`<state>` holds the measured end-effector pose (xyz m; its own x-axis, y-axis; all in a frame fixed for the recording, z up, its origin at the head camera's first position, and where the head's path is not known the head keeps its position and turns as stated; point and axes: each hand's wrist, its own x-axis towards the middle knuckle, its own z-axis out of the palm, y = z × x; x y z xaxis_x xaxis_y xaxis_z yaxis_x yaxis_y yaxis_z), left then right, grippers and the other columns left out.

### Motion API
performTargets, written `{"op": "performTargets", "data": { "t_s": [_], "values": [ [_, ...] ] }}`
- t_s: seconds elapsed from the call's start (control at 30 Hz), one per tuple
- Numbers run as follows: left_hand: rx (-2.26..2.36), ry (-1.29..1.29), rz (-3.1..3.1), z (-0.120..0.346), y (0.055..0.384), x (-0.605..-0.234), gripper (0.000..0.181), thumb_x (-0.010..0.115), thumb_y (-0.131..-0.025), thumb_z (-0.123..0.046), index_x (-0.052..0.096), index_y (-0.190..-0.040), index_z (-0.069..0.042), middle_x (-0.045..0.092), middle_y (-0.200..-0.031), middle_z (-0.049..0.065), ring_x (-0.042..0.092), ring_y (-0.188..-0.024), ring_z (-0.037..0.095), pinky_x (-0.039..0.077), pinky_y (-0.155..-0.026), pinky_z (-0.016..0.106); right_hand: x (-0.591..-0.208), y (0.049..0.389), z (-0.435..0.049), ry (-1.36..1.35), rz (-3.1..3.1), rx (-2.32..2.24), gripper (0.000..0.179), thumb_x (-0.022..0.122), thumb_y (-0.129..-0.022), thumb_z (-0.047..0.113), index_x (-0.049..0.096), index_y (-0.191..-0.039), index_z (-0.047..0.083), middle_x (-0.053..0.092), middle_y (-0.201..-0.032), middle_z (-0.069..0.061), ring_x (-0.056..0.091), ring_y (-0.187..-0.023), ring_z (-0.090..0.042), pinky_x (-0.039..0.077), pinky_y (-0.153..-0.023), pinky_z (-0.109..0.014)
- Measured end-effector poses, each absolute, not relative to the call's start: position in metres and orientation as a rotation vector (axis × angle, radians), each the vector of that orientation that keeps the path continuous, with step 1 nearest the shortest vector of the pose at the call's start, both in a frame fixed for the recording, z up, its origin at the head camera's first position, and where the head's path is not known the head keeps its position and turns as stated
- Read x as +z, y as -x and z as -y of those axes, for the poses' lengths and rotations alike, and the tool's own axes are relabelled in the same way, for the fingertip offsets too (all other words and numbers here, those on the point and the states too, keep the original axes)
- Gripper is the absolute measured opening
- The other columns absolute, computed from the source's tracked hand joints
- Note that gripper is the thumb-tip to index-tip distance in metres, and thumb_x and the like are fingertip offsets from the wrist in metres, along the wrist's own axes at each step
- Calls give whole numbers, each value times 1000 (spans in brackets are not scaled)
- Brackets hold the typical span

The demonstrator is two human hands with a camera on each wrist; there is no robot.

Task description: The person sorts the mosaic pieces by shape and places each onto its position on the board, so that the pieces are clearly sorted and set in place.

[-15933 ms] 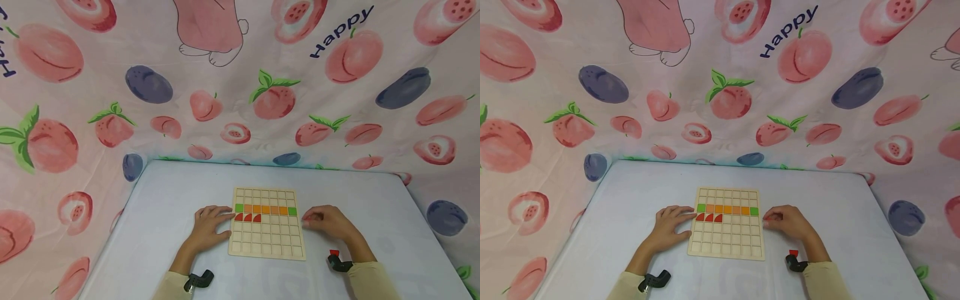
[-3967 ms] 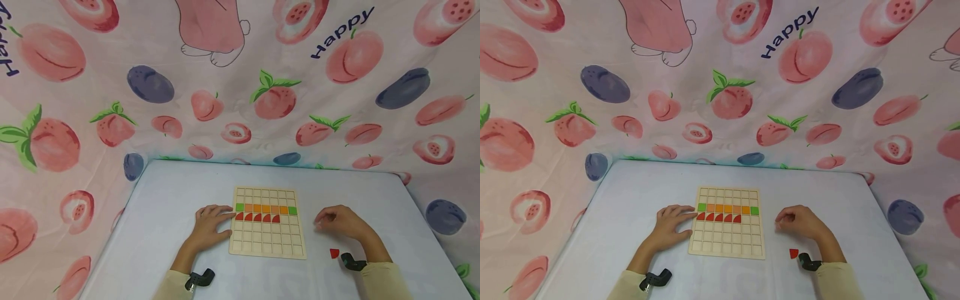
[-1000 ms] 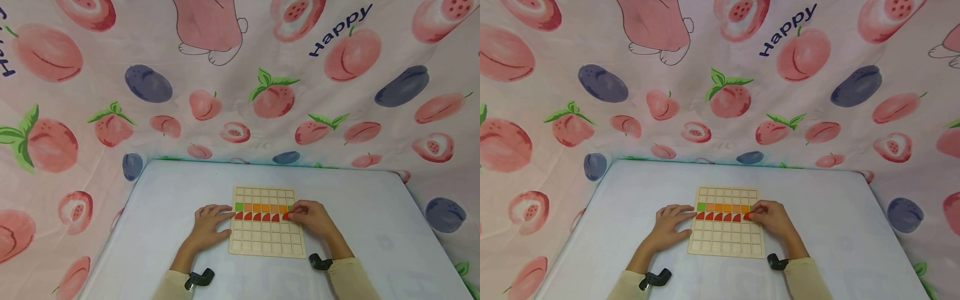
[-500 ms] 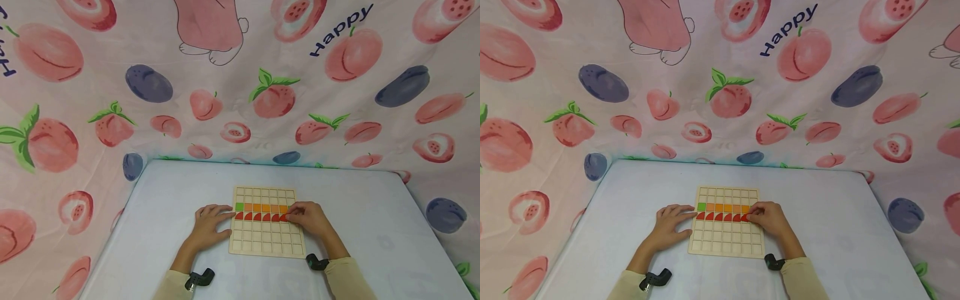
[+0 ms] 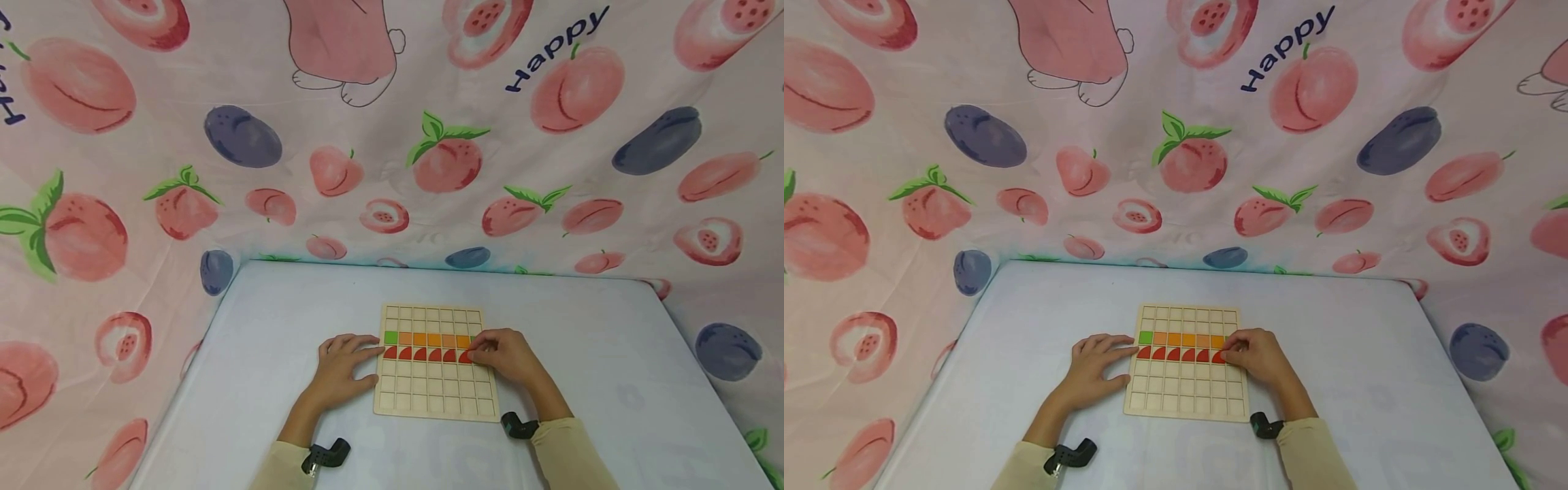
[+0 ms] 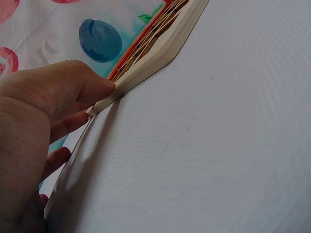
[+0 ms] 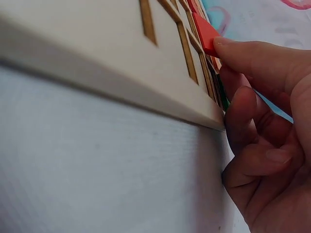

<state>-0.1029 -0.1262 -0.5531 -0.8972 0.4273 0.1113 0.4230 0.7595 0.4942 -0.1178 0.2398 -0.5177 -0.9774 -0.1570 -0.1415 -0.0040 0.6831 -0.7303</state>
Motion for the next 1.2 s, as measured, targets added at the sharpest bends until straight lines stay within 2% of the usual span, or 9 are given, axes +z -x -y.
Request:
{"op": "performTargets", "data": {
  "t_s": [0.43, 0.73, 1.2],
  "values": [
    [822, -710, -2941, 125, 102, -553, 50, 72, -87, -39, 65, -137, -35, 57, -146, -12, 42, -136, 21, 20, -112, 57, -521, 115, -243, 124, -2749, -1144, 7, 83, -85, 23, 78, -90, 20, 67, -76, 4, 53, -70, -15, 44, -62, -25],
    [832, -700, -2929, 126, 102, -550, 51, 72, -87, -38, 66, -137, -34, 57, -146, -11, 41, -137, 22, 19, -112, 58, -521, 114, -245, 154, -2687, -1180, 27, 89, -77, 23, 77, -99, 14, 59, -75, 1, 51, -68, -17, 41, -58, -26],
    [829, -690, -2926, 125, 102, -552, 51, 72, -87, -39, 65, -137, -35, 56, -147, -11, 41, -137, 21, 19, -112, 58, -521, 115, -246, 153, -2706, -1150, 23, 88, -78, 22, 77, -97, 14, 58, -75, 1, 50, -69, -16, 40, -59, -26]
  ]
}}
